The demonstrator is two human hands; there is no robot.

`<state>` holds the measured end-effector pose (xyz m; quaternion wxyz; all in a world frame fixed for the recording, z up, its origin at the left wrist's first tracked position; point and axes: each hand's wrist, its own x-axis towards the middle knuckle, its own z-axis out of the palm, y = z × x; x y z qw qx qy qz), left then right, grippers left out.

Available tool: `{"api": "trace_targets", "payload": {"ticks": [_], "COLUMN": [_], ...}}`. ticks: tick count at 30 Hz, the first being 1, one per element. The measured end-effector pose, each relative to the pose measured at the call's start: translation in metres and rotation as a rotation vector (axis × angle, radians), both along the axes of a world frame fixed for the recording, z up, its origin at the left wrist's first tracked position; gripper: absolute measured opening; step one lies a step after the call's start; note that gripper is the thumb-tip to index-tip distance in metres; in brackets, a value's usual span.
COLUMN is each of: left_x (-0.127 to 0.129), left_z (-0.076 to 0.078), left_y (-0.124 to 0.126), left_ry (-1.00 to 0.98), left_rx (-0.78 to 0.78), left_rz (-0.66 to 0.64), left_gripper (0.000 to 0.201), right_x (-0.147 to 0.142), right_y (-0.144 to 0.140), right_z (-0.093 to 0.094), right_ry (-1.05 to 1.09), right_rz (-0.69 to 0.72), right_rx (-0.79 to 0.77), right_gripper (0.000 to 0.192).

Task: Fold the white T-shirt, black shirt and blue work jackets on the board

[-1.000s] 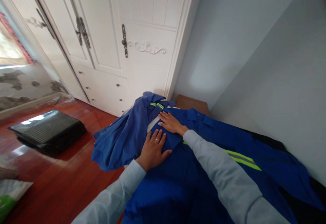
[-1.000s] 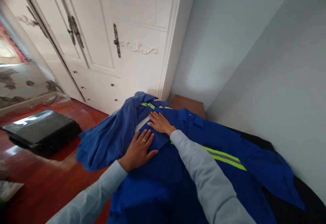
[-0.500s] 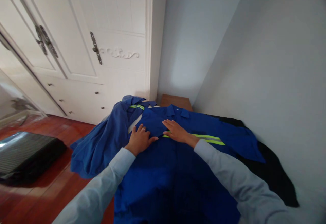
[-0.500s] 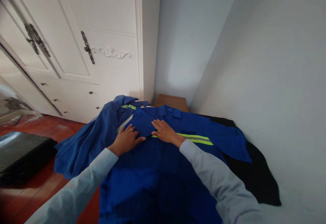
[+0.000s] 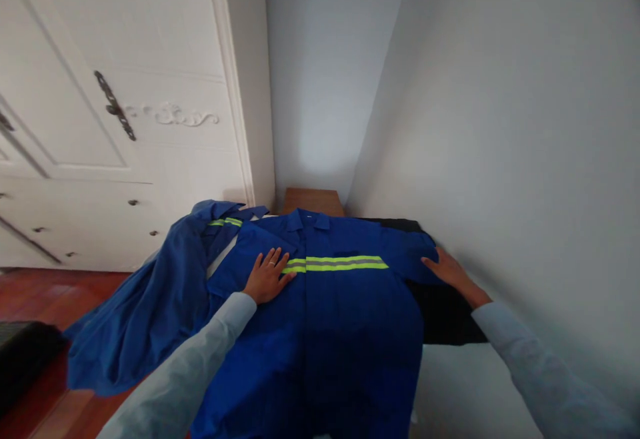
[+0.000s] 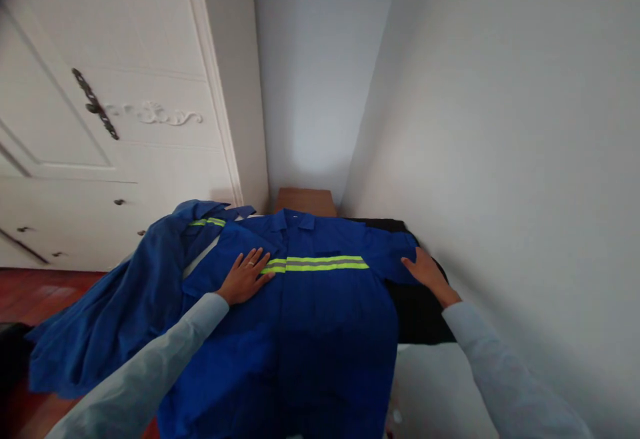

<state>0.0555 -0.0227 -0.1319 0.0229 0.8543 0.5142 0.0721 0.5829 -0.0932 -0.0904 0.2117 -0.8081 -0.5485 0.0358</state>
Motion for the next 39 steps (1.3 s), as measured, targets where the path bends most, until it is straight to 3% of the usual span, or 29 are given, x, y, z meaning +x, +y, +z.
{"api": "trace_targets", "payload": {"ticks": [5, 9, 12, 16, 19, 24, 27, 30, 32, 35, 39], "left_x": [0.015, 0.047, 0.079, 0.124, 0.151, 0.167, 0.166, 0.165, 0.165, 0.162, 0.158], "left_z": [0.035, 0.051, 0.046, 0.033, 0.025, 0.008, 0.001, -0.001, -0.001, -0.003, -0.010], "left_y": [0.014, 0.023, 0.029, 0.039, 0.046, 0.052, 0.051, 0.050, 0.050, 0.052, 0.058], "left_ry": [0.089, 0.104, 0.040, -0.016, -0.015, 0.012, -0.011, -0.022, -0.035, -0.038, -0.164], "left_rx": [-0.150, -0.052, 0.020, 0.012, -0.001, -0.029, 0.011, 0.014, 0.013, -0.009, -0.114], "left_rz": [0.047, 0.038, -0.048, -0.241, -0.270, -0.219, -0.219, -0.225, -0.224, -0.252, -0.299], "left_gripper": [0.058, 0.048, 0.052, 0.060, 0.065, 0.068, 0.069, 0.070, 0.069, 0.065, 0.065], "right_x": [0.000, -0.009, -0.008, -0.003, -0.001, -0.010, -0.046, -0.104, -0.141, -0.175, -0.186], "right_y": [-0.007, -0.002, 0.004, 0.004, 0.002, 0.008, 0.015, 0.015, 0.012, 0.004, -0.011], "right_z": [0.019, 0.033, 0.038, 0.037, 0.036, 0.059, 0.084, 0.096, 0.091, 0.070, 0.047], "right_ry": [0.402, 0.769, 0.857, 0.862, 0.868, 0.684, 0.227, -0.238, -0.354, -0.334, -0.179], "right_rz": [-0.298, -0.413, -0.474, -0.437, -0.408, -0.279, -0.204, 0.062, 0.330, 0.632, 0.758], "right_rx": [-0.127, -0.145, -0.172, -0.198, -0.168, -0.015, 0.032, 0.019, -0.104, -0.228, -0.142], "right_gripper": [0.047, 0.035, 0.025, 0.022, 0.018, 0.013, 0.019, 0.029, 0.031, 0.031, 0.033]}}
